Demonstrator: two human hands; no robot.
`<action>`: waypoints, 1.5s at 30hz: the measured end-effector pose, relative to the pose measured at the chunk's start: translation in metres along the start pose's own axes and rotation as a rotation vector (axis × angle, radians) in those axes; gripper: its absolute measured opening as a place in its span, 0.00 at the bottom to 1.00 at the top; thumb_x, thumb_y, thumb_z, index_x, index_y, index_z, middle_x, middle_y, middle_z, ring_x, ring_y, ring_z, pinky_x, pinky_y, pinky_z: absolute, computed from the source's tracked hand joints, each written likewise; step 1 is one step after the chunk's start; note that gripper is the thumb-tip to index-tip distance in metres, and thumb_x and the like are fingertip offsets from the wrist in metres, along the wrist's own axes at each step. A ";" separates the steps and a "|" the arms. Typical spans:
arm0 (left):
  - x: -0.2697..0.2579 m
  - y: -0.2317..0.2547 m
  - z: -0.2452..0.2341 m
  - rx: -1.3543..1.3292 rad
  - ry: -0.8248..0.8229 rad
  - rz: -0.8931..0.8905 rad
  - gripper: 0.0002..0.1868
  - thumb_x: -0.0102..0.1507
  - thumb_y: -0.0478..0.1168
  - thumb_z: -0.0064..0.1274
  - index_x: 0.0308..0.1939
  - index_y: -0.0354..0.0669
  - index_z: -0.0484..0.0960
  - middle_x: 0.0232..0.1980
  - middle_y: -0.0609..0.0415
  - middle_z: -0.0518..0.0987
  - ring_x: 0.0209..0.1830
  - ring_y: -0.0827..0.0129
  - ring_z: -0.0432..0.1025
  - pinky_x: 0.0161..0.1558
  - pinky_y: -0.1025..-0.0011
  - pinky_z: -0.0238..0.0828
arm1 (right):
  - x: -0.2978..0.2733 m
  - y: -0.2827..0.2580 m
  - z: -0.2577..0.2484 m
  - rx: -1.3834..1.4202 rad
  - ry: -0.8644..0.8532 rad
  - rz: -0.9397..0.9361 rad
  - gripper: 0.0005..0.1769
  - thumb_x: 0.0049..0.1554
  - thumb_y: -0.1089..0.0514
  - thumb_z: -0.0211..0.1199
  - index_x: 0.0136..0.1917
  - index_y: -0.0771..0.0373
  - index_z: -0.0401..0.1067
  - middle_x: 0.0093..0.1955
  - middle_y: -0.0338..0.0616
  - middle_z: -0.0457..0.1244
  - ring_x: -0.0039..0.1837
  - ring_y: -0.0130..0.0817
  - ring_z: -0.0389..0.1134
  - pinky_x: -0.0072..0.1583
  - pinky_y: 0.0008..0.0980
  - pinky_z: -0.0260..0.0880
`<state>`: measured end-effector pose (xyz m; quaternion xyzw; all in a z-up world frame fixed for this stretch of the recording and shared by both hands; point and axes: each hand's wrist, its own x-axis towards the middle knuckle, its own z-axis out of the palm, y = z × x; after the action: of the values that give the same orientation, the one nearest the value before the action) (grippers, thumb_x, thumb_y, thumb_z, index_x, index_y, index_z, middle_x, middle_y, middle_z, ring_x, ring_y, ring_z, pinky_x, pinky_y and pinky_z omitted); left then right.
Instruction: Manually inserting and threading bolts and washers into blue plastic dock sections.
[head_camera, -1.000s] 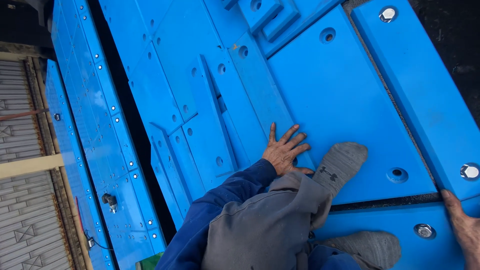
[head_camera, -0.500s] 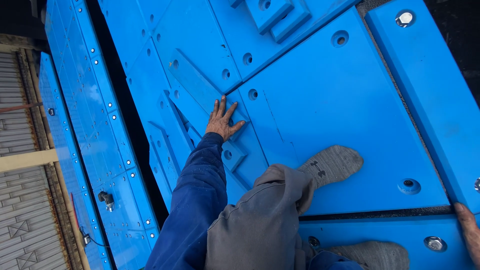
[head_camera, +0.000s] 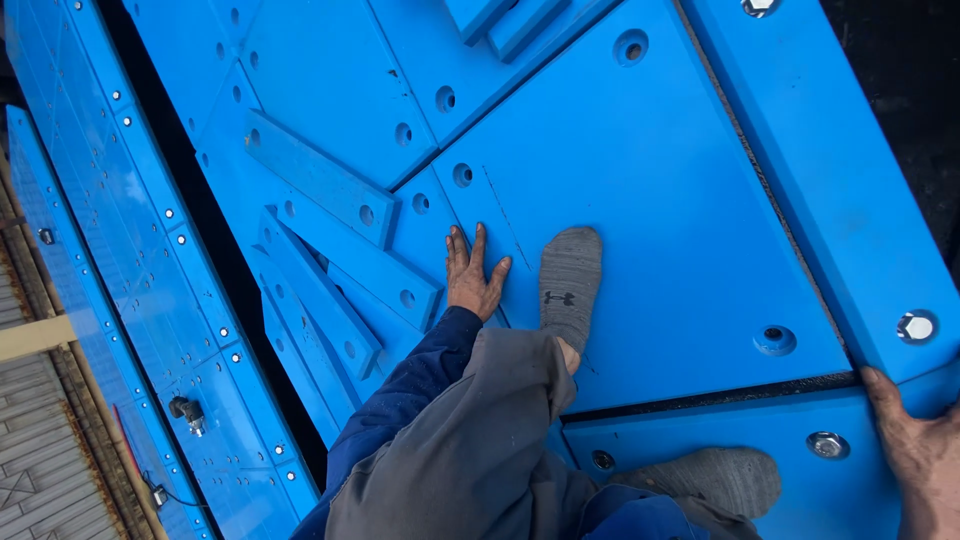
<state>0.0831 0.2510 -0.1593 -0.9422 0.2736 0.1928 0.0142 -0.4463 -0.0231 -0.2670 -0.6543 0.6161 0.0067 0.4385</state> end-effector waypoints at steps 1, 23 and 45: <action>0.009 0.000 -0.007 0.007 -0.012 0.032 0.44 0.67 0.69 0.44 0.82 0.62 0.49 0.85 0.39 0.37 0.85 0.43 0.31 0.78 0.42 0.35 | -0.003 -0.009 -0.005 0.010 0.020 0.026 0.42 0.65 0.40 0.70 0.75 0.73 0.60 0.62 0.75 0.65 0.56 0.65 0.72 0.57 0.55 0.77; 0.089 0.047 -0.038 0.051 0.067 -0.056 0.63 0.52 0.70 0.68 0.78 0.37 0.58 0.72 0.33 0.63 0.71 0.39 0.62 0.67 0.48 0.65 | -0.077 -0.096 0.017 -0.381 0.290 -0.630 0.12 0.62 0.37 0.70 0.57 0.34 0.80 0.85 0.45 0.50 0.89 0.53 0.35 0.83 0.66 0.21; 0.085 0.058 -0.033 -0.073 0.061 -0.091 0.65 0.55 0.73 0.65 0.80 0.36 0.52 0.74 0.30 0.57 0.75 0.35 0.55 0.68 0.43 0.64 | -0.071 -0.092 0.024 -0.251 0.307 -0.571 0.05 0.67 0.48 0.74 0.56 0.36 0.81 0.81 0.47 0.55 0.88 0.57 0.39 0.83 0.72 0.23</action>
<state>0.1299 0.1539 -0.1559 -0.9591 0.2234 0.1728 -0.0198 -0.3758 0.0341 -0.1907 -0.8425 0.4612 -0.1390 0.2411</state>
